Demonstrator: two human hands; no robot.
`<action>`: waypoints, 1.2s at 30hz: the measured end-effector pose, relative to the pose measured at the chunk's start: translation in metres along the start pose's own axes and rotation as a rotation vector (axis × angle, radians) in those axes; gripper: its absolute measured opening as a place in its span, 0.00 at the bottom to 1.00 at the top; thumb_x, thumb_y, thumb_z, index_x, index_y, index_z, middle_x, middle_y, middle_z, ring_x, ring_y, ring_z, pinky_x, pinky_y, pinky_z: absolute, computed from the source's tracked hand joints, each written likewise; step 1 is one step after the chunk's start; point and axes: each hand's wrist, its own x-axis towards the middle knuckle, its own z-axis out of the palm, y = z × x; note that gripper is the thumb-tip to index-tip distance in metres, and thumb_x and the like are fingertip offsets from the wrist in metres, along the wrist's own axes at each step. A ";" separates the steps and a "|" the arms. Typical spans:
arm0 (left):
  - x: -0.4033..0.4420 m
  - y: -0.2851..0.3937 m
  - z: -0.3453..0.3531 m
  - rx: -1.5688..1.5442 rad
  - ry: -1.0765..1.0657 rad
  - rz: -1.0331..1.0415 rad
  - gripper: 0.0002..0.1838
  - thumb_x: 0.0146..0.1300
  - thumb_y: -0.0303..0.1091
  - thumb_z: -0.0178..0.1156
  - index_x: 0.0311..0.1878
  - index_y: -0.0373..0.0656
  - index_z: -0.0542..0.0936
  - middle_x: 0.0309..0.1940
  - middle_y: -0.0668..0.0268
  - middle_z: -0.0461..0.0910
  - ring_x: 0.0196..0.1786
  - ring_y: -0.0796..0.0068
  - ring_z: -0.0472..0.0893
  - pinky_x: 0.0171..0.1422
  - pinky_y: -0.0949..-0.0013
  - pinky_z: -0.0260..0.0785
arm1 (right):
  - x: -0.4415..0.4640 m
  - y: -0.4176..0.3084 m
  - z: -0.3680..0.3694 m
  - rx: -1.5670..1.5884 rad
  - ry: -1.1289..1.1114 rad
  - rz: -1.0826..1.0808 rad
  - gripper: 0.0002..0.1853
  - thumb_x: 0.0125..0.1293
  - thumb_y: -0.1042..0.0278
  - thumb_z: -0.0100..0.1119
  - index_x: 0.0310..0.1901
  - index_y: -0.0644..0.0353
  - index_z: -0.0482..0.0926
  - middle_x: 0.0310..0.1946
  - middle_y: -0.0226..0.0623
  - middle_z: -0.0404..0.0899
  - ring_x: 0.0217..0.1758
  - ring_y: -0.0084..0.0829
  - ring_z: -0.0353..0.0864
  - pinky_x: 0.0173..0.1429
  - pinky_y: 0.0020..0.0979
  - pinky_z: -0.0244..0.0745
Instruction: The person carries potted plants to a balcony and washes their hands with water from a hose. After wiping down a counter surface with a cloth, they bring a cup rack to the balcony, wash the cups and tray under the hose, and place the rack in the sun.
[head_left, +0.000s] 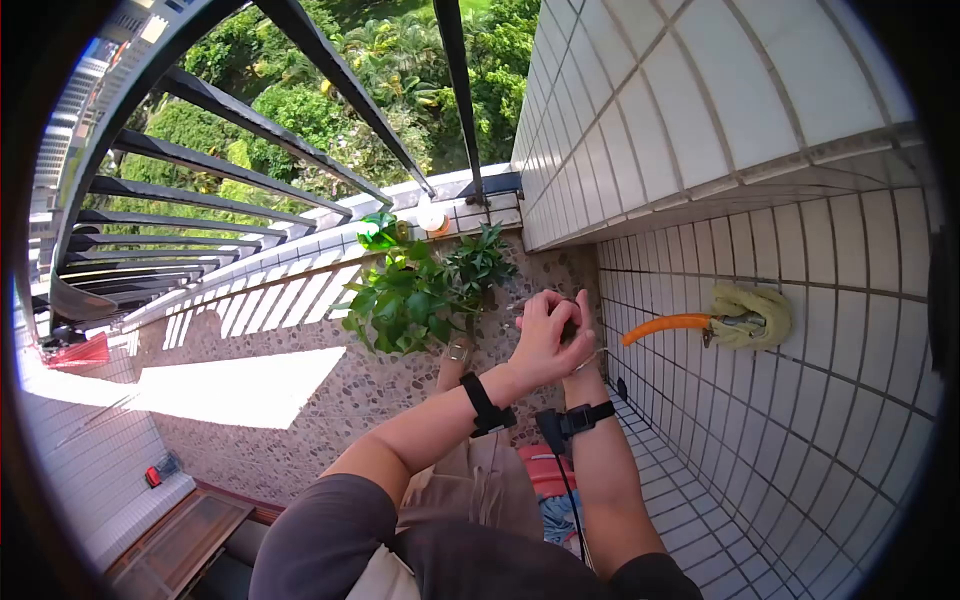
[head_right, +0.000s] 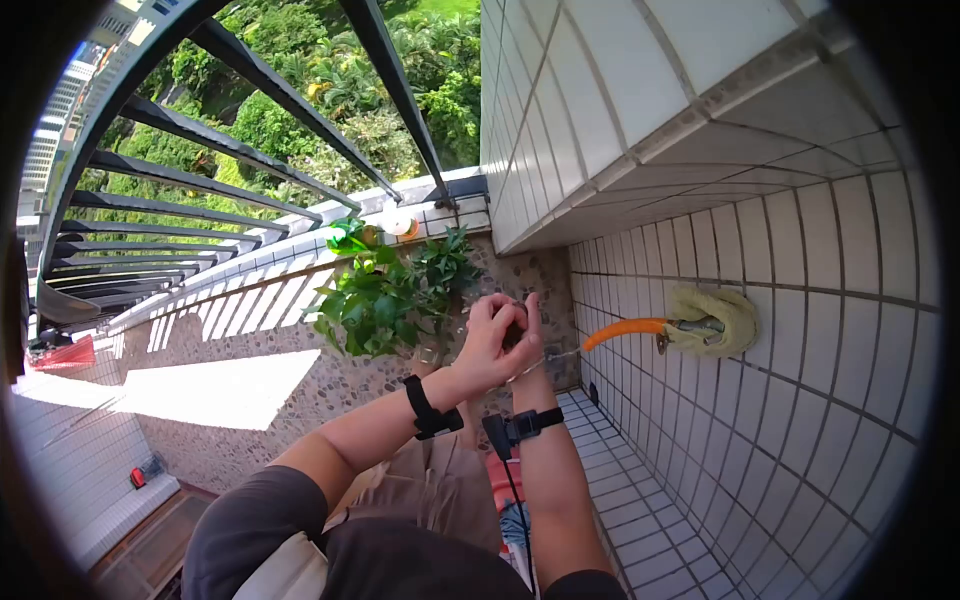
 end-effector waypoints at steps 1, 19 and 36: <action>0.002 -0.005 -0.005 -0.007 0.015 -0.013 0.15 0.52 0.40 0.60 0.38 0.43 0.72 0.51 0.54 0.66 0.54 0.54 0.65 0.58 0.56 0.57 | 0.013 0.002 -0.010 -0.009 0.008 0.018 0.25 0.59 0.33 0.49 0.37 0.50 0.67 0.39 0.36 0.70 0.42 0.33 0.69 0.48 0.36 0.66; -0.054 -0.082 -0.161 0.066 0.785 -0.067 0.05 0.60 0.25 0.50 0.34 0.39 0.76 0.32 0.58 0.77 0.37 0.58 0.76 0.44 0.63 0.66 | 0.110 0.182 0.045 -0.626 -0.156 0.505 0.30 0.71 0.43 0.30 0.44 0.66 0.72 0.43 0.38 0.74 0.46 0.30 0.73 0.54 0.29 0.68; -0.050 -0.087 -0.265 0.072 1.090 -0.223 0.05 0.61 0.30 0.51 0.31 0.44 0.75 0.23 0.65 0.79 0.27 0.61 0.79 0.32 0.63 0.69 | 0.174 0.238 0.060 -1.684 -0.335 0.005 0.26 0.71 0.50 0.33 0.33 0.66 0.74 0.31 0.38 0.76 0.37 0.29 0.76 0.41 0.30 0.69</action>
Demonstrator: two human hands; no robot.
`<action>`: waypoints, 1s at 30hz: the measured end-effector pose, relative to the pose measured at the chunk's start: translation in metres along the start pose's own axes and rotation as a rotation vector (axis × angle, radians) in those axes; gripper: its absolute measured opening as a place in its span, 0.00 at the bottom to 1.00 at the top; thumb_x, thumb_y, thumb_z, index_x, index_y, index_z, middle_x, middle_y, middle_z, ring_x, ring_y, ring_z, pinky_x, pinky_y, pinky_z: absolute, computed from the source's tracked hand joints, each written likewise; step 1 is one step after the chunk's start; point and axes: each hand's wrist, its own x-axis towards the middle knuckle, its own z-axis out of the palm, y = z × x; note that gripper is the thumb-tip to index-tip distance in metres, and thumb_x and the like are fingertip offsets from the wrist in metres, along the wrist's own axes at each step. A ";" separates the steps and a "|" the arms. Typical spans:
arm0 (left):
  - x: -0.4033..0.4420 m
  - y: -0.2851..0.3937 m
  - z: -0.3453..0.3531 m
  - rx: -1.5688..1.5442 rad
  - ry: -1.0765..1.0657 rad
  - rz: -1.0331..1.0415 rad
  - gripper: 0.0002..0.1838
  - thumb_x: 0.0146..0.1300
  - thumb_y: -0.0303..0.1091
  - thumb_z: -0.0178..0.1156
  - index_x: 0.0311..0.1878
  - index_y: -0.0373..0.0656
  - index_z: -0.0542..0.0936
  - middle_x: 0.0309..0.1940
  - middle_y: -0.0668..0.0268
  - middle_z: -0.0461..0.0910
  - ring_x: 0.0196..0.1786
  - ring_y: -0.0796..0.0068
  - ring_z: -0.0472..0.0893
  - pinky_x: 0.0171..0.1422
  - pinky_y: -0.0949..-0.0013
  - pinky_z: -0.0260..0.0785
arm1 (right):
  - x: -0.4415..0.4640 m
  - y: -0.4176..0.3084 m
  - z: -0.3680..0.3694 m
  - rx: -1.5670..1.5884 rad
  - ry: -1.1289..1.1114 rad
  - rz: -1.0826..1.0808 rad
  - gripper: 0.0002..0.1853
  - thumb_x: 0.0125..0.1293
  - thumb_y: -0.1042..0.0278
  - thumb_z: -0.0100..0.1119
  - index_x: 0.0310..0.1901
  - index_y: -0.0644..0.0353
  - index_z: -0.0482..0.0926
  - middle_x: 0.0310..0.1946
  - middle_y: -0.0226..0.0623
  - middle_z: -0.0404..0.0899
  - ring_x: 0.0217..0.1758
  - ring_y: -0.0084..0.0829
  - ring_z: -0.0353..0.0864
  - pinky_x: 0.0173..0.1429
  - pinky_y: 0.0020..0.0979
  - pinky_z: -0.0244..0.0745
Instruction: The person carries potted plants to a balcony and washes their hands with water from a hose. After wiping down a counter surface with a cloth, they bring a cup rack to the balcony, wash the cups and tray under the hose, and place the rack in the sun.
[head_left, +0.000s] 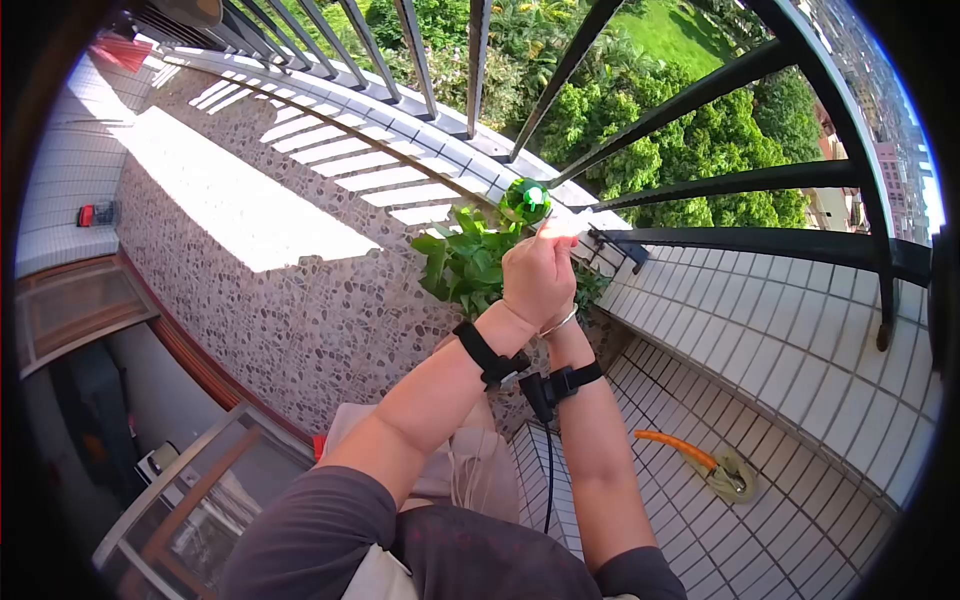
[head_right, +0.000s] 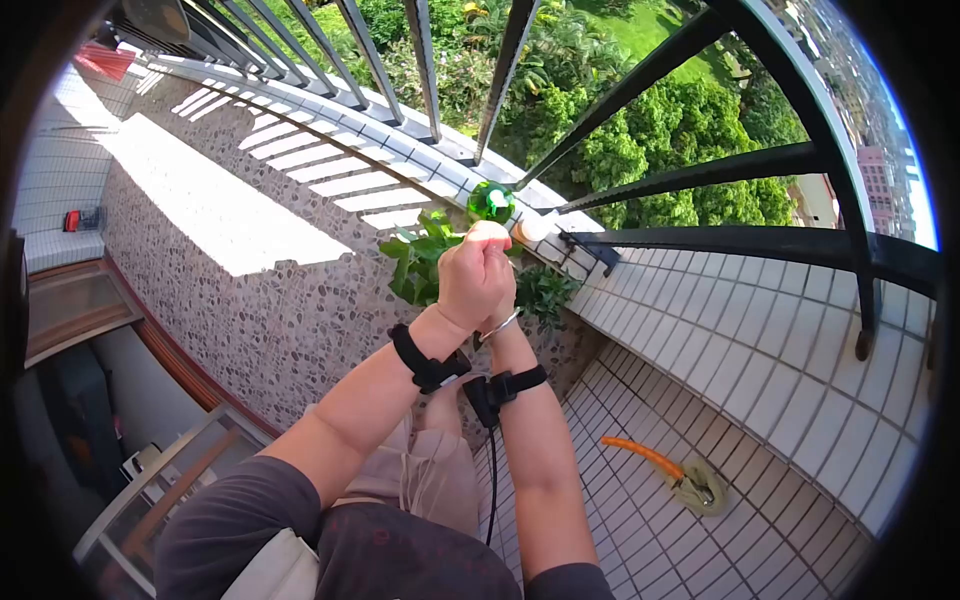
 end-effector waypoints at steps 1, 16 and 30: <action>0.002 0.001 -0.001 -0.046 0.041 -0.057 0.05 0.61 0.30 0.50 0.32 0.44 0.75 0.23 0.63 0.80 0.27 0.60 0.79 0.32 0.62 0.70 | 0.002 0.003 -0.003 -0.044 0.011 -0.023 0.26 0.71 0.50 0.33 0.33 0.66 0.74 0.31 0.38 0.77 0.36 0.29 0.76 0.41 0.30 0.69; -0.056 0.012 0.123 -0.732 -0.141 -0.587 0.13 0.68 0.32 0.47 0.26 0.39 0.71 0.15 0.74 0.66 0.18 0.88 0.64 0.20 0.79 0.57 | -0.051 -0.041 -0.137 -0.657 0.246 -0.214 0.24 0.69 0.58 0.31 0.25 0.60 0.77 0.17 0.42 0.75 0.20 0.42 0.77 0.25 0.37 0.68; -0.217 -0.005 0.139 -0.358 -1.202 -0.914 0.18 0.63 0.38 0.57 0.46 0.32 0.70 0.32 0.62 0.77 0.33 0.73 0.76 0.36 0.71 0.70 | -0.225 -0.024 -0.184 -0.999 0.627 0.276 0.23 0.56 0.70 0.60 0.55 0.61 0.68 0.54 0.49 0.60 0.53 0.48 0.65 0.55 0.42 0.66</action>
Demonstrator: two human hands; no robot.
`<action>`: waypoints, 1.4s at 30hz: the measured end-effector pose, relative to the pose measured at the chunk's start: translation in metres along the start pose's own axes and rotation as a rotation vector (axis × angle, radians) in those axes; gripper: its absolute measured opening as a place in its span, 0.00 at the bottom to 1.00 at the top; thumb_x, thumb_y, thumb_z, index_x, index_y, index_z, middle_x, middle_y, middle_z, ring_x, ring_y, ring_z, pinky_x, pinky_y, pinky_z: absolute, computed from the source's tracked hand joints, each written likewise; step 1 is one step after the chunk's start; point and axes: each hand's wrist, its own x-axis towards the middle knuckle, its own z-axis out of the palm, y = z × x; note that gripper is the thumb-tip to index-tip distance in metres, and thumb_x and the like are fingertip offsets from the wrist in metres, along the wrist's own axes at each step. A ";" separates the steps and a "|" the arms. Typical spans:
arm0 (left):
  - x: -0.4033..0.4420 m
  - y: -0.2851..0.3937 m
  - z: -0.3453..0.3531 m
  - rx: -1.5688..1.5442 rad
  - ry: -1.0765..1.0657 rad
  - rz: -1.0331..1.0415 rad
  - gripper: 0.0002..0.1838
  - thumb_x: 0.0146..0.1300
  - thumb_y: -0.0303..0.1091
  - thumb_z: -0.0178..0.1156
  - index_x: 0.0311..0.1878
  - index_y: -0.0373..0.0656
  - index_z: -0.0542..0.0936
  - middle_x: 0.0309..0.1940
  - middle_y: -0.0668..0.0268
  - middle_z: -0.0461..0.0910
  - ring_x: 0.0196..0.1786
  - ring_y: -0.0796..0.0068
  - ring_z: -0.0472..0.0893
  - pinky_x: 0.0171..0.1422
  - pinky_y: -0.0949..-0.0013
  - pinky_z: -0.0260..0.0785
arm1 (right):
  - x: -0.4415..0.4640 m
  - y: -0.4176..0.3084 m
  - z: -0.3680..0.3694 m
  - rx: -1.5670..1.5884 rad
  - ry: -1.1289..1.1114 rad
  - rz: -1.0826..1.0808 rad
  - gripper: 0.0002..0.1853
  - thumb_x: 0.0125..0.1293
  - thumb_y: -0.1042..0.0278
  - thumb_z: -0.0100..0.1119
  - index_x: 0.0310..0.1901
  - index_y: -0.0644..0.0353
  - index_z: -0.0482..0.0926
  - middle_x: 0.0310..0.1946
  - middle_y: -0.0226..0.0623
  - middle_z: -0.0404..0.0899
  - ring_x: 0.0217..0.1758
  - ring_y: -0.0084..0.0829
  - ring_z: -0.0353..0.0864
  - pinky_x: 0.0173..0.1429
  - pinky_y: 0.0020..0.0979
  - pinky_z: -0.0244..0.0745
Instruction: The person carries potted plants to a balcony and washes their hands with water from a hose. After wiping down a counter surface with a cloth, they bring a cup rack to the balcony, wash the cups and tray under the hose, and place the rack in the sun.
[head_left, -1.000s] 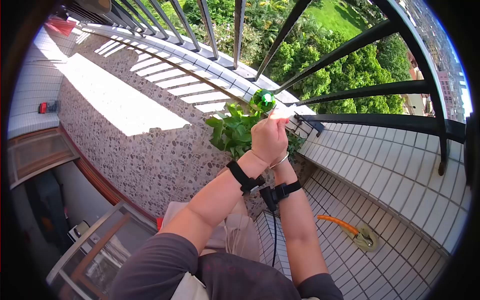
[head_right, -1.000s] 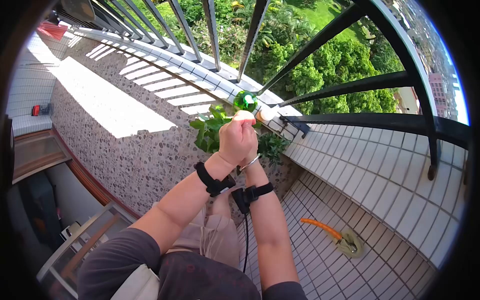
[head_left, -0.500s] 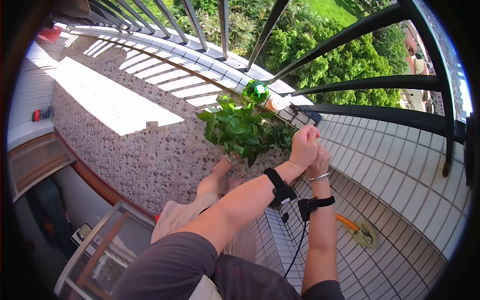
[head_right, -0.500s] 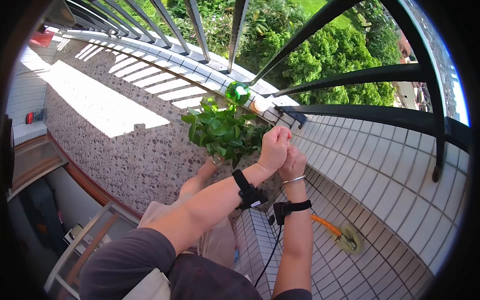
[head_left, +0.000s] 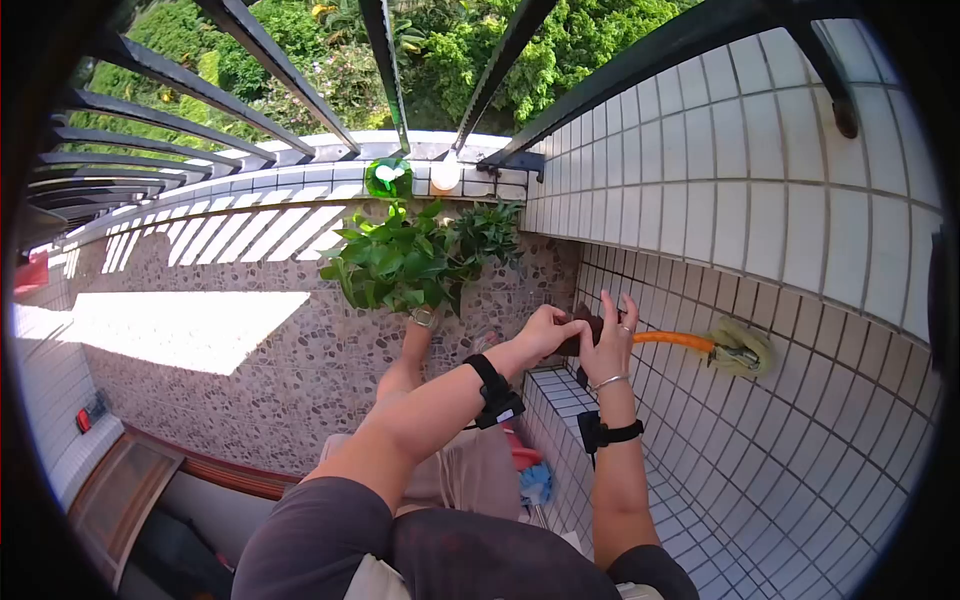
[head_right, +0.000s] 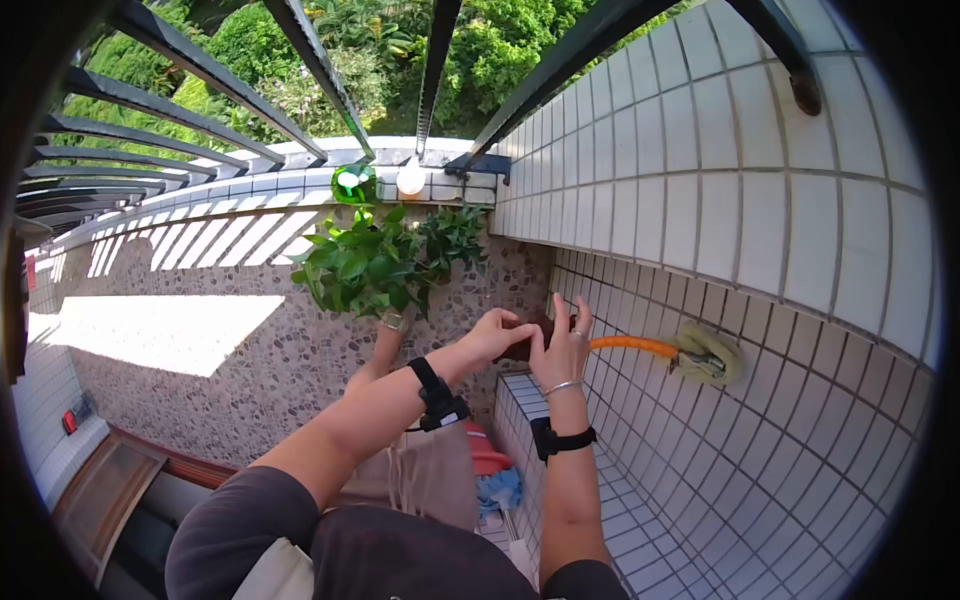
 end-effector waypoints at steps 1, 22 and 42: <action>-0.017 0.012 0.014 -0.031 -0.177 -0.136 0.19 0.64 0.37 0.56 0.49 0.31 0.69 0.37 0.61 0.77 0.39 0.72 0.77 0.39 0.71 0.70 | -0.006 0.003 -0.031 -0.169 0.041 -0.013 0.25 0.56 0.72 0.60 0.57 0.60 0.68 0.54 0.50 0.59 0.54 0.48 0.64 0.56 0.43 0.65; 0.137 -0.178 0.183 -0.731 0.067 -0.393 0.22 0.59 0.22 0.52 0.58 0.45 0.64 0.49 0.62 0.72 0.50 0.65 0.76 0.51 0.60 0.73 | -0.027 0.154 -0.130 0.023 0.790 0.197 0.24 0.74 0.61 0.29 0.64 0.69 0.56 0.50 0.47 0.71 0.49 0.33 0.75 0.47 0.31 0.73; 0.152 -0.213 0.151 -0.031 0.203 -0.269 0.18 0.57 0.47 0.58 0.37 0.39 0.81 0.33 0.61 0.79 0.32 0.73 0.78 0.37 0.68 0.71 | -0.104 0.250 0.178 1.888 -0.109 1.478 0.15 0.67 0.58 0.45 0.47 0.58 0.74 0.40 0.34 0.76 0.44 0.30 0.75 0.45 0.34 0.73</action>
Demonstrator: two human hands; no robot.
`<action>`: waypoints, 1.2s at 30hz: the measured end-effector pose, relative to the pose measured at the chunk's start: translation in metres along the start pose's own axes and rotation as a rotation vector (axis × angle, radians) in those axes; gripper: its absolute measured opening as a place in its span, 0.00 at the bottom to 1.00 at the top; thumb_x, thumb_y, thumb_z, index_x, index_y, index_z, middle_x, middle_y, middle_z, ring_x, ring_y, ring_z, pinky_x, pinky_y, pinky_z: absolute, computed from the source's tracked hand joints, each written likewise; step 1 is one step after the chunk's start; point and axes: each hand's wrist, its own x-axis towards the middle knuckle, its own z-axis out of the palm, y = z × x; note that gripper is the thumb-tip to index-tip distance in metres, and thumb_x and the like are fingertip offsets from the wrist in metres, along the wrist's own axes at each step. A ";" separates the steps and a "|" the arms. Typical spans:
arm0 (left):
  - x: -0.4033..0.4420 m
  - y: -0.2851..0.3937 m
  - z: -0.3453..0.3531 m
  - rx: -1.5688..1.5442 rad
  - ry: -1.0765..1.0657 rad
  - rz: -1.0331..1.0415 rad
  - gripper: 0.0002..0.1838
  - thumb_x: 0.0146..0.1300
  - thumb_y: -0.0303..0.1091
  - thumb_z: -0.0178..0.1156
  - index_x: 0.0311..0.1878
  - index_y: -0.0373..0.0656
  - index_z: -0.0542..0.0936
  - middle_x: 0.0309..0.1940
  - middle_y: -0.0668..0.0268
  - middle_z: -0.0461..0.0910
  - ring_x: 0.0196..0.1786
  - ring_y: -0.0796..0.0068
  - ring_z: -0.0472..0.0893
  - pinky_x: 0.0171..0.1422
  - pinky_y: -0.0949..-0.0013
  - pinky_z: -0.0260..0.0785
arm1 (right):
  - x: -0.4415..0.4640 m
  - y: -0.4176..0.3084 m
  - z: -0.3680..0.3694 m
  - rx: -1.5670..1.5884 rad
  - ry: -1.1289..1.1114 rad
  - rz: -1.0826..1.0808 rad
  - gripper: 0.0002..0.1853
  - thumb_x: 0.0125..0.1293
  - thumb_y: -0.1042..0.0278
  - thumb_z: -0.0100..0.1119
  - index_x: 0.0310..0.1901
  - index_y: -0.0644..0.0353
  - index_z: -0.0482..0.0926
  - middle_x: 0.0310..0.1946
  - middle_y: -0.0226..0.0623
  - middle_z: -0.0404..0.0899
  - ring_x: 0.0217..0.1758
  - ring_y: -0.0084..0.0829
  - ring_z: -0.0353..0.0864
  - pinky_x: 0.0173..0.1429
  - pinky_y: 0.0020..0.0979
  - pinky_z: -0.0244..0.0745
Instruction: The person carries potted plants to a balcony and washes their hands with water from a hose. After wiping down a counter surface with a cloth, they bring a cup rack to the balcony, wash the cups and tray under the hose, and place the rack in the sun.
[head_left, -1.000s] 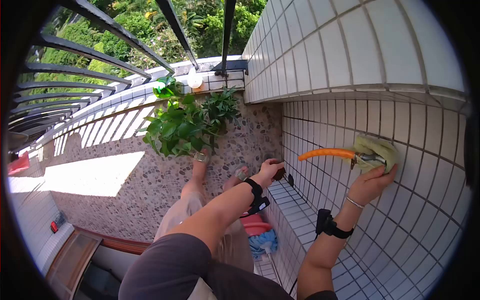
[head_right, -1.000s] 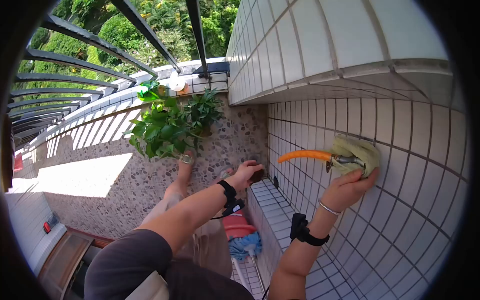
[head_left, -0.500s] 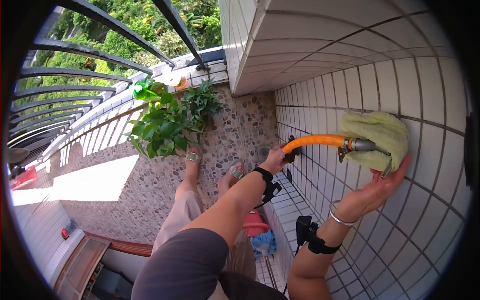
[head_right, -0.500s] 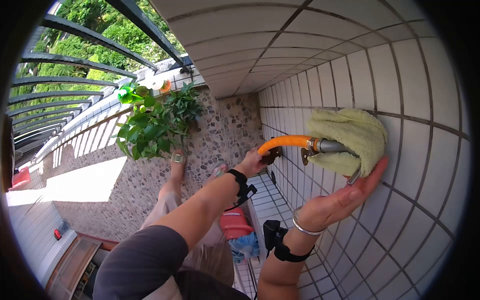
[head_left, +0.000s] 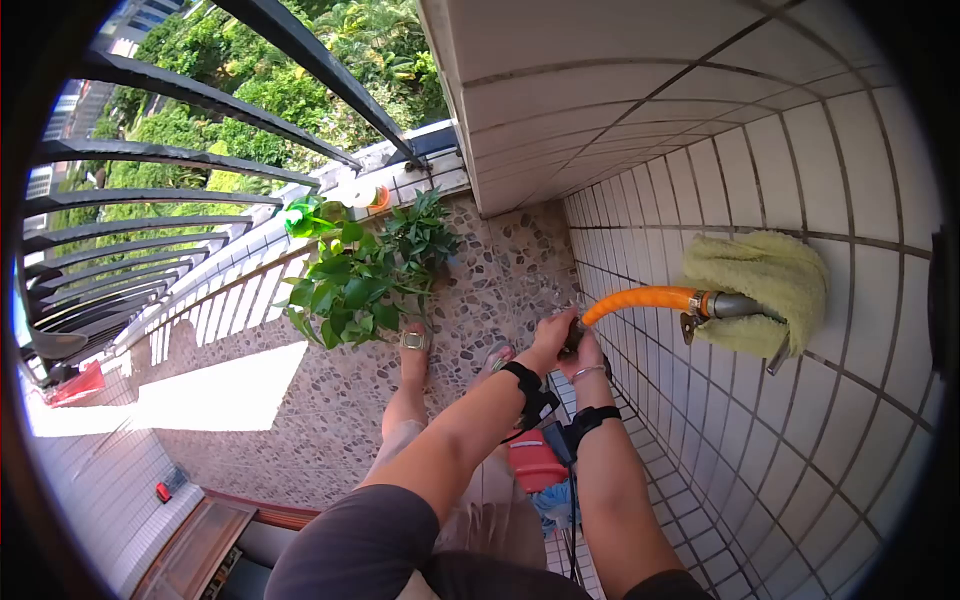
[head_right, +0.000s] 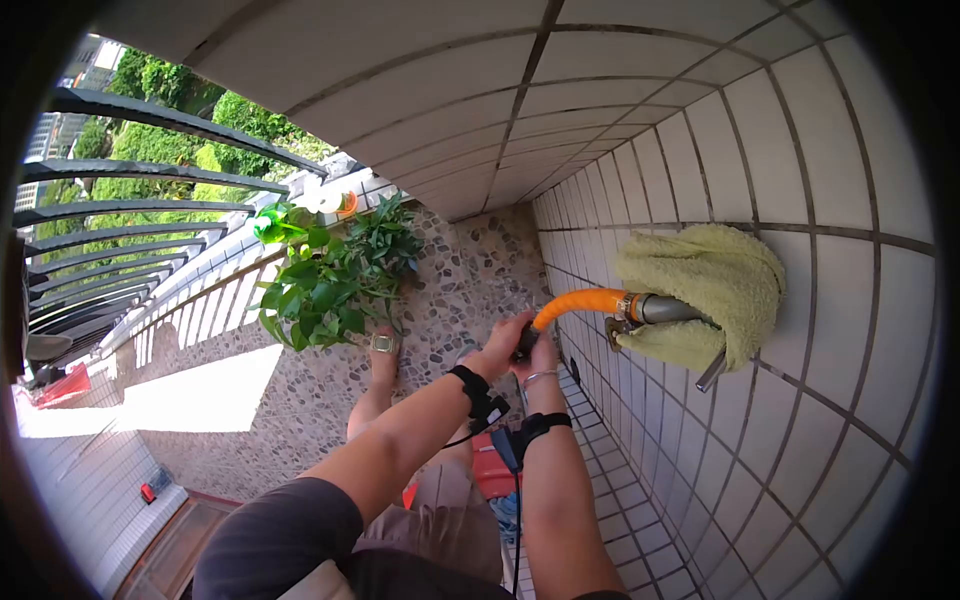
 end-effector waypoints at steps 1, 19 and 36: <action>0.004 0.001 -0.005 0.077 0.010 0.057 0.18 0.57 0.46 0.58 0.39 0.39 0.80 0.32 0.62 0.79 0.32 0.73 0.78 0.38 0.68 0.71 | 0.006 0.006 0.000 -0.046 0.018 -0.091 0.15 0.67 0.59 0.46 0.48 0.58 0.74 0.42 0.34 0.76 0.45 0.30 0.76 0.46 0.35 0.74; -0.003 0.011 0.012 -0.539 -0.517 -0.375 0.11 0.60 0.33 0.55 0.45 0.41 0.74 0.35 0.66 0.77 0.35 0.72 0.79 0.41 0.64 0.73 | -0.256 -0.077 0.130 -0.480 0.472 -2.039 0.12 0.72 0.64 0.39 0.44 0.65 0.68 0.30 0.31 0.66 0.34 0.22 0.63 0.40 0.26 0.63; -0.202 0.194 -0.102 0.398 0.235 1.134 0.08 0.58 0.27 0.57 0.41 0.42 0.79 0.33 0.60 0.79 0.38 0.62 0.77 0.43 0.64 0.68 | -0.208 0.039 0.234 -0.112 -0.019 -0.419 0.26 0.73 0.50 0.31 0.27 0.61 0.72 0.22 0.28 0.74 0.21 0.21 0.68 0.24 0.26 0.61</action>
